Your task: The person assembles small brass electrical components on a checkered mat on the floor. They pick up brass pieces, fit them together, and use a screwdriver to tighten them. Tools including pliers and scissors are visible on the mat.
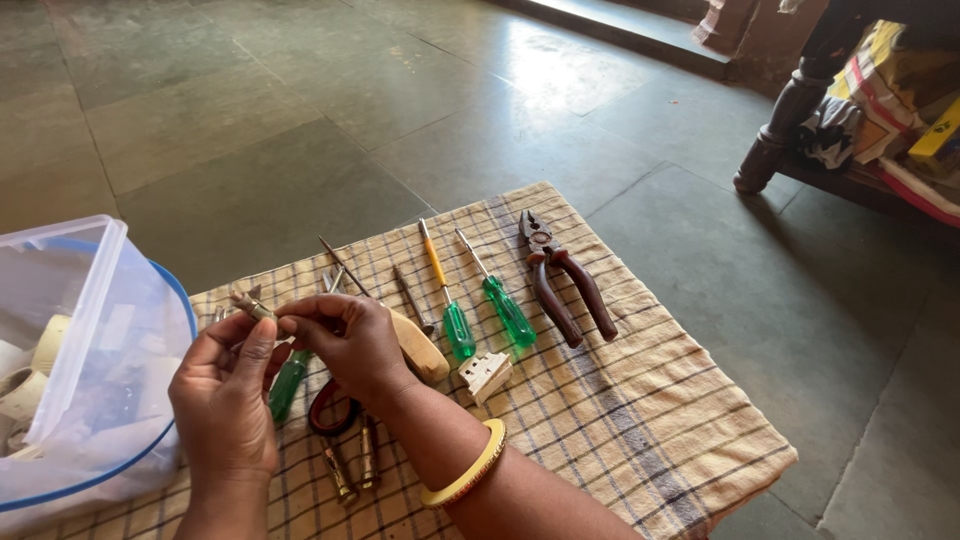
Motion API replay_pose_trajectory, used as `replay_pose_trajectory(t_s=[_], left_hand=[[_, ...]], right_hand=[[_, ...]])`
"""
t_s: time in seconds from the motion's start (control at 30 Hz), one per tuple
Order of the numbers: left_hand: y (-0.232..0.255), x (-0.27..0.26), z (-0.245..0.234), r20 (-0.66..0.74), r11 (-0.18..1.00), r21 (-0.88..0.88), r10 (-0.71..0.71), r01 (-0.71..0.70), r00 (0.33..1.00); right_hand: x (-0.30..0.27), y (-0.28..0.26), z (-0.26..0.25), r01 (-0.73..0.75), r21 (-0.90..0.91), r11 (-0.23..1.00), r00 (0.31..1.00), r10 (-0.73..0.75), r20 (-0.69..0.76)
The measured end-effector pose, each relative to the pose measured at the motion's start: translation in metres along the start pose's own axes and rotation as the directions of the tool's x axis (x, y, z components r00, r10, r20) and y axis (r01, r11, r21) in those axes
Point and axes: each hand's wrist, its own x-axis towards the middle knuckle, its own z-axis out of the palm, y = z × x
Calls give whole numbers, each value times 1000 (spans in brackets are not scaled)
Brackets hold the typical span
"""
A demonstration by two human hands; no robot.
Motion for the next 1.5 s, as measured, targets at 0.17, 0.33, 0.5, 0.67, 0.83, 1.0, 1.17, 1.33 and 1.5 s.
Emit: replay_pose_trajectory(t_s=[0.17, 0.33, 0.5, 0.67, 0.83, 1.0, 1.17, 1.33, 1.5], left_hand=[[-6, 0, 3, 12, 995, 42, 93, -93, 996], [3, -2, 9, 62, 912, 302, 271, -277, 961], [44, -13, 26, 20, 775, 462, 478, -432, 878], [110, -18, 25, 24, 751, 437, 541, -496, 840], [165, -1, -10, 45, 706, 416, 614, -574, 788], [192, 19, -71, 105, 478, 666, 700, -573, 707], [192, 40, -121, 67, 379, 878, 507, -292, 859], [177, 58, -145, 54, 150, 983, 306, -105, 950], [167, 64, -150, -62, 11, 998, 102, 61, 993]], right_hand=[[4, 6, 2, 48, 45, 998, 998, -46, -37], [7, 5, 0, 88, 55, 995, 994, -84, -67], [17, -18, 14, 184, 195, 964, 982, -170, -84], [33, -78, 41, 379, 143, 914, 925, -377, -43], [29, -130, 91, 445, -133, 886, 895, -445, 28], [29, -137, 150, 479, -195, 856, 878, -462, 130], [26, -121, 185, 519, -538, 665, 853, -442, 277], [19, -107, 200, 468, -672, 574, 884, -301, 358], [18, -104, 204, 422, -743, 520, 906, -207, 369]])
